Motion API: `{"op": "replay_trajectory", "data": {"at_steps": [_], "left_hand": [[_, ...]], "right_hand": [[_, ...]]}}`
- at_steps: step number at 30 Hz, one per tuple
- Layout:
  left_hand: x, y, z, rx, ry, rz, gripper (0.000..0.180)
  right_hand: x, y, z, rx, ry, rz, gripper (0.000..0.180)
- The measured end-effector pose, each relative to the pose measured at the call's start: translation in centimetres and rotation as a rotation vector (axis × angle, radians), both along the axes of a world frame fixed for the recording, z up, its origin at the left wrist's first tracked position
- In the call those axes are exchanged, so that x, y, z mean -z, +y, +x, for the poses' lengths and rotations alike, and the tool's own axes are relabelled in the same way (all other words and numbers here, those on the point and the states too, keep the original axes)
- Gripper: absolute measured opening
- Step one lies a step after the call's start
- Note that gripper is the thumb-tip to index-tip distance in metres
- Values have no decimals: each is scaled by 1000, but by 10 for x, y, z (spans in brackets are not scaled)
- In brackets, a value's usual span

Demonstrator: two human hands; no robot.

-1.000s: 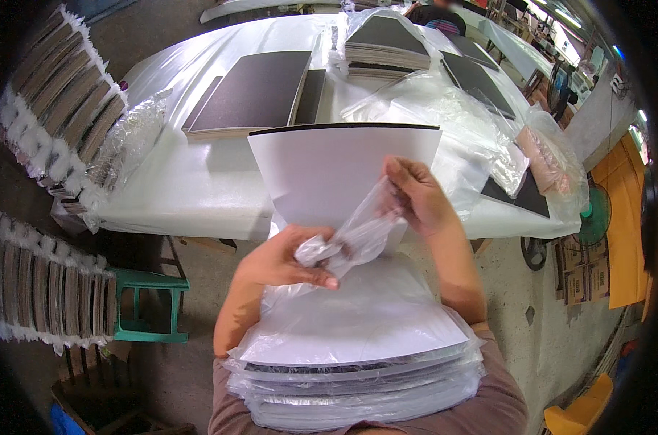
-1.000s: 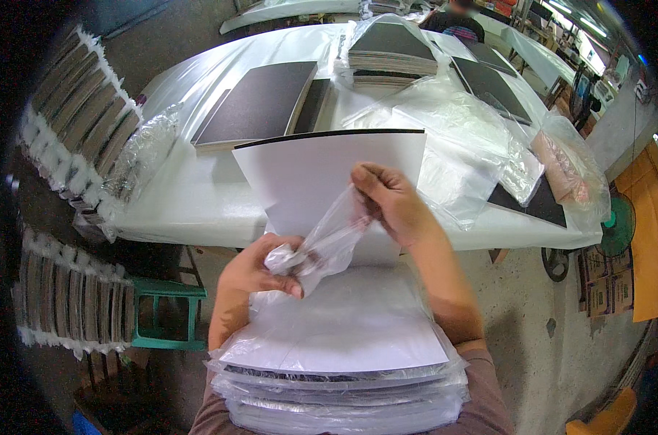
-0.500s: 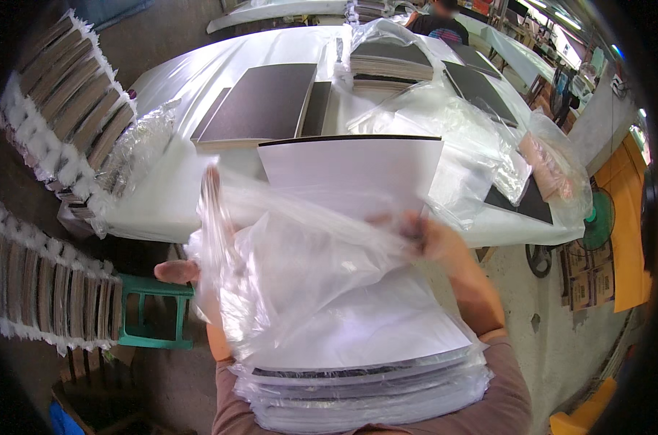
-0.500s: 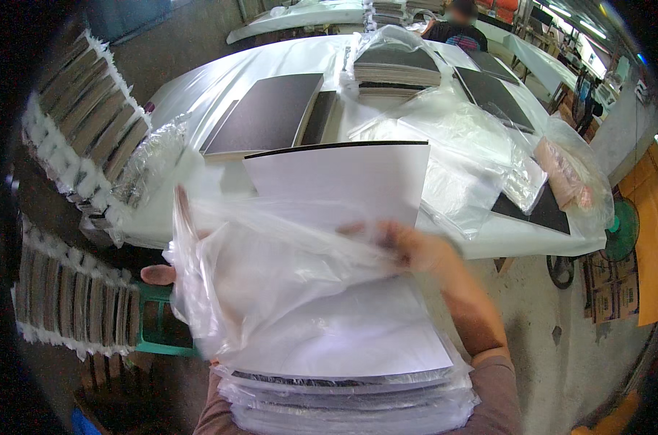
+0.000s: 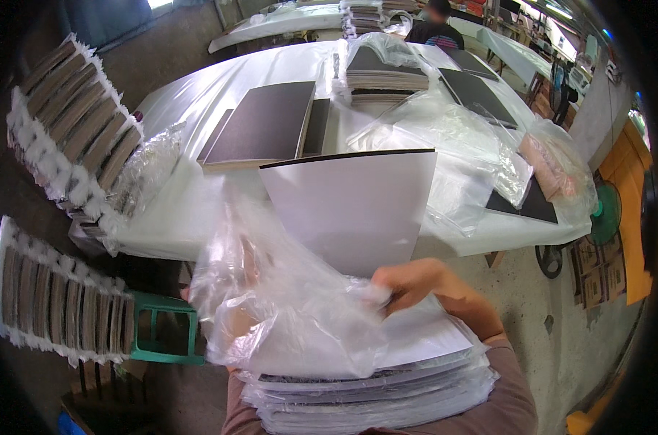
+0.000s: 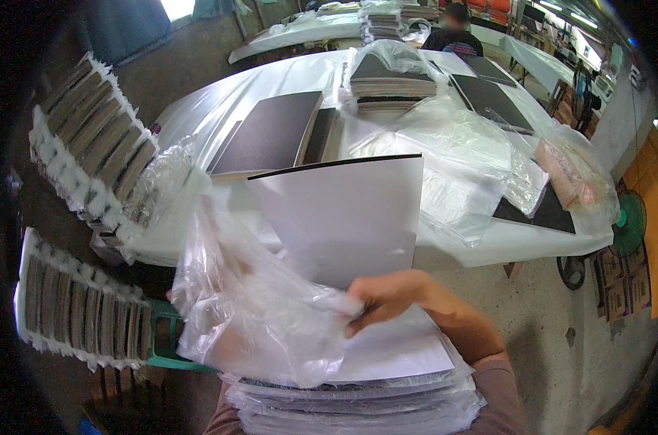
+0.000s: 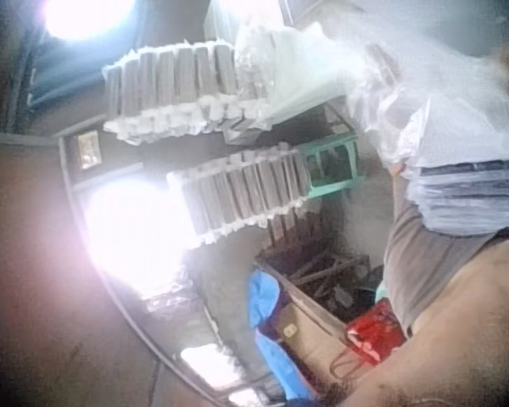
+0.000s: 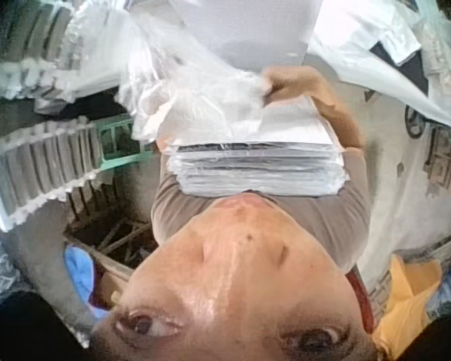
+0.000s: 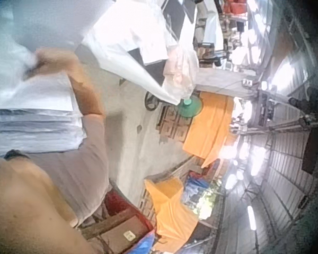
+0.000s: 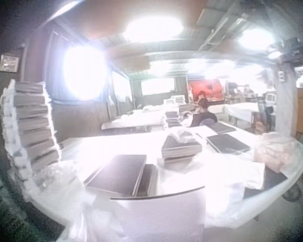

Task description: The person places books into plastic bags by hand and stacks them on a table.

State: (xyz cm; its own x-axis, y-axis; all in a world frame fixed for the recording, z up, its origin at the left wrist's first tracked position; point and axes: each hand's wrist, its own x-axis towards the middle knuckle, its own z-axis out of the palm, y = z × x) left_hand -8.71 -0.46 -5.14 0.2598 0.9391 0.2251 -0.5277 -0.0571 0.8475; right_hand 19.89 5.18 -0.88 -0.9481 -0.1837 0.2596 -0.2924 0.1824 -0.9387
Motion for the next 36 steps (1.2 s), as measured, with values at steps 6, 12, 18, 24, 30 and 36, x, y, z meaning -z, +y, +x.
{"op": "replay_trajectory", "data": {"at_steps": [6,12,18,24,30,36], "left_hand": [[36,-9,11,-37,609,-142,54],[-10,-7,33,-604,-196,-84,50],[10,11,-5,-130,-285,211,51],[-31,27,10,-907,908,179,41],[-56,51,44,-1370,1093,515,45],[-52,44,40,-1173,840,442,35]], "right_hand": [[-50,2,26,1260,520,-1075,57],[8,-1,43,673,-50,-889,64],[-6,-9,48,1386,-389,-572,42],[-10,10,56,1266,-104,-309,40],[-35,37,20,2170,395,636,28],[-23,44,36,2096,412,786,24]]}}
